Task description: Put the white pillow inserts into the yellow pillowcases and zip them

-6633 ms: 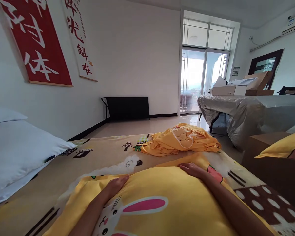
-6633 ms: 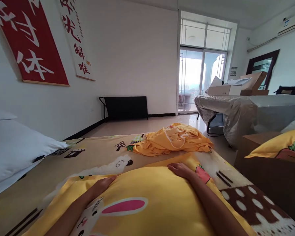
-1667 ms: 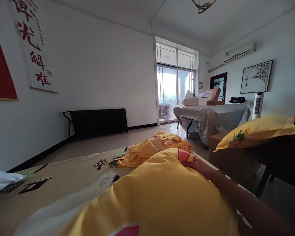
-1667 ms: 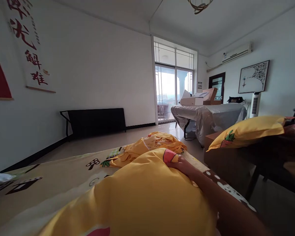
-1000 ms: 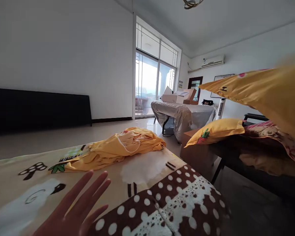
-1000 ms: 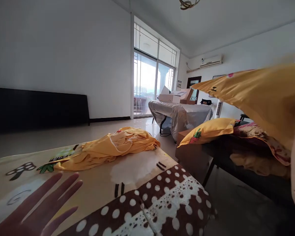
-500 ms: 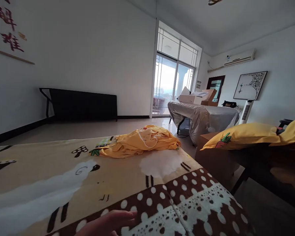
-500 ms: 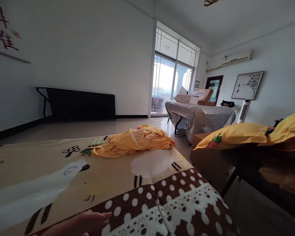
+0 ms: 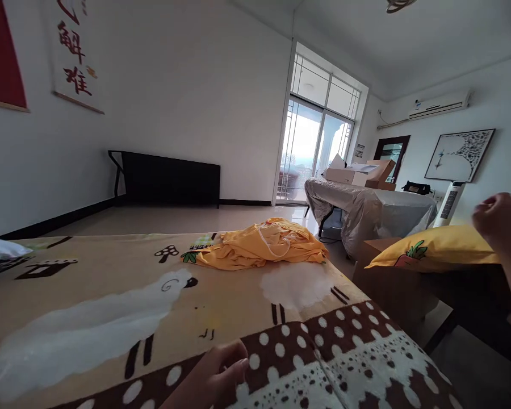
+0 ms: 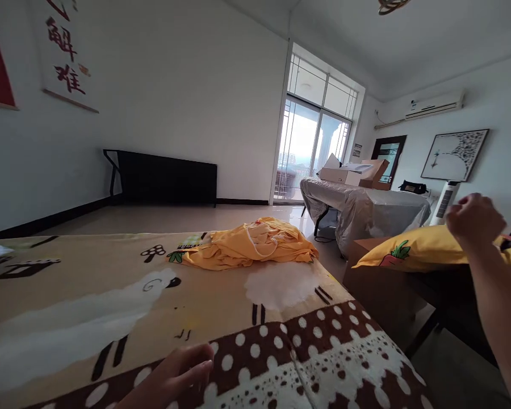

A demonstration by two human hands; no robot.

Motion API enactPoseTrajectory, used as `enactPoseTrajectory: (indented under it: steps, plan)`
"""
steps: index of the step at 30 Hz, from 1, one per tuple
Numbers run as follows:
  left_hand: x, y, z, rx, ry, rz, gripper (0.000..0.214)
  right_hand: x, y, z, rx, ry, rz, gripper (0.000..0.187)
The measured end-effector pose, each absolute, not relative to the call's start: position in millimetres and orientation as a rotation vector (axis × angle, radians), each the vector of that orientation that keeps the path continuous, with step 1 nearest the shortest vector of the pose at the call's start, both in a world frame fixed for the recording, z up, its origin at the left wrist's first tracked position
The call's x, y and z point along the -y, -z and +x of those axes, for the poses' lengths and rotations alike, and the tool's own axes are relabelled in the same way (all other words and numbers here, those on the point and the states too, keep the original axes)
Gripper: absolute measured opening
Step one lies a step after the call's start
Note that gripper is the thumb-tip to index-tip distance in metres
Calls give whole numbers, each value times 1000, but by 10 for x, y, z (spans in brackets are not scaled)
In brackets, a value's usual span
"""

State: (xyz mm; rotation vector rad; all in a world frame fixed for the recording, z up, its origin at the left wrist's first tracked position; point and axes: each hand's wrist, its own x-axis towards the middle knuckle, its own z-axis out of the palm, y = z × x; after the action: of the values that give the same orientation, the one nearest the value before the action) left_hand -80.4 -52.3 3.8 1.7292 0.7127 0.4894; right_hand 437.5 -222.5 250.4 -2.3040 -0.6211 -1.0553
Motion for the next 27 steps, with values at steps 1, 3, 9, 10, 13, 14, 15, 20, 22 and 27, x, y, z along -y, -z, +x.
enactPoseTrajectory:
  steps: [1,3,9,10,13,14,15,20,22,27]
  plan:
    - [443,30,-798,-694,-545,1679,41,2021,-2456,4285,697,953,-2310,41]
    - [294,147,-818,-670,-672,1567,46,1498,-2237,4020,969,693,-2306,39]
    - [73,268,-1065,-669,-852,1286,56,-217,-1087,2741,1620,152,-2094,17]
    - [60,275,-1114,-669,-868,1277,56,-429,-900,2514,1684,89,-2043,19]
    - [16,308,-1247,-657,-909,1256,53,-866,-422,1946,1778,-72,-1941,16]
    - [-3,319,-1284,-641,-918,1242,52,-951,-296,1811,1787,-123,-1918,19]
    - [-23,326,-1316,-622,-927,1224,51,-1010,-190,1707,1787,-172,-1900,23]
    - [-89,287,-1390,-558,-945,1117,47,-1079,-59,1541,1675,-295,-1873,29]
    - [-91,244,-1388,-550,-927,1086,46,-1061,-227,1526,1606,-265,-1859,30]
    - [-31,49,-1404,-561,-1000,1053,39,-717,-818,1169,1547,-129,-1667,14]
